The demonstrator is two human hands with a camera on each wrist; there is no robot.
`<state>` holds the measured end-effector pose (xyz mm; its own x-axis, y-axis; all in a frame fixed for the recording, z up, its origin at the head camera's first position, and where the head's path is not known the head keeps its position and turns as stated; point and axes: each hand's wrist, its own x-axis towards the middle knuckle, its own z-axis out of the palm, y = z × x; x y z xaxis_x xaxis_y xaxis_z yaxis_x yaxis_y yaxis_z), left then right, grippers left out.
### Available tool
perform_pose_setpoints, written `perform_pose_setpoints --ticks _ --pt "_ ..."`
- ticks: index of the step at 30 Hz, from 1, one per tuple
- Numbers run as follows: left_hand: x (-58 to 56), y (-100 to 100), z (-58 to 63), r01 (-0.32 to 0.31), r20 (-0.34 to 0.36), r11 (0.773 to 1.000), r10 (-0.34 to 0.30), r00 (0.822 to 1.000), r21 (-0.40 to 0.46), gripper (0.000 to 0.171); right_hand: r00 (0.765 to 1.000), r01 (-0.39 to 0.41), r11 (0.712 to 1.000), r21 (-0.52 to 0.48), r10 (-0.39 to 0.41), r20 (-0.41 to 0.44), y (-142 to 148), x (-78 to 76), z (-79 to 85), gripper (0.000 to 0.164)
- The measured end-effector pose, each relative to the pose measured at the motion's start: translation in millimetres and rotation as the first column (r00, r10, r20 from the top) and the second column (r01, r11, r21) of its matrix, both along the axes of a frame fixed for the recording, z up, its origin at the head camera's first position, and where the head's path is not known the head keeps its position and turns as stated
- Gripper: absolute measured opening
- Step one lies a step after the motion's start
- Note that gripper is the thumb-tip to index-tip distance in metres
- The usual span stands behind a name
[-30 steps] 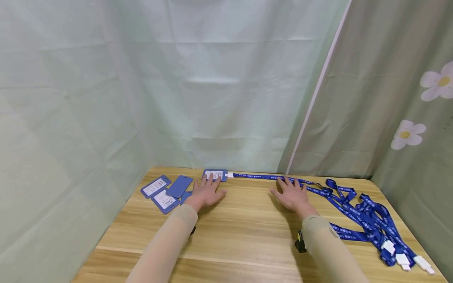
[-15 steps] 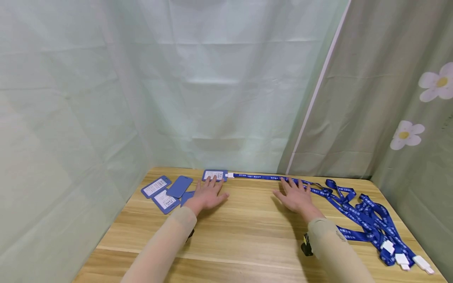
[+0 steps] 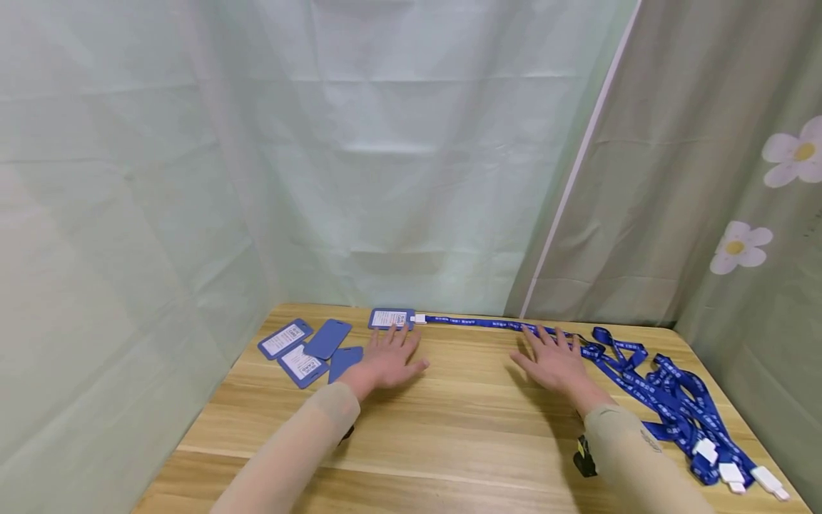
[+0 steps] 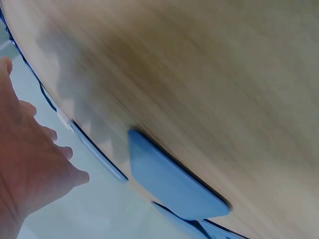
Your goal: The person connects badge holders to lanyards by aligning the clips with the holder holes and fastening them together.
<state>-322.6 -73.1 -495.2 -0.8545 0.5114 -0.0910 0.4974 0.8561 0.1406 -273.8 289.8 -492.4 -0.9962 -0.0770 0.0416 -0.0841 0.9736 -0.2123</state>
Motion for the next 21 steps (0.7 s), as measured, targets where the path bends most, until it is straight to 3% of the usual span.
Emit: perform_pose_setpoints --ticks 7,21 --pt "7.9 7.7 -3.1 0.066 -0.028 0.998 -0.067 0.997 -0.007 0.076 0.999 -0.035 0.999 0.013 0.035 -0.034 16.3 15.1 -2.2 0.081" --pt "43.7 35.6 1.4 0.214 -0.025 0.976 -0.215 0.976 -0.035 0.077 0.996 -0.042 0.999 0.034 0.045 -0.076 44.4 45.9 0.5 0.081"
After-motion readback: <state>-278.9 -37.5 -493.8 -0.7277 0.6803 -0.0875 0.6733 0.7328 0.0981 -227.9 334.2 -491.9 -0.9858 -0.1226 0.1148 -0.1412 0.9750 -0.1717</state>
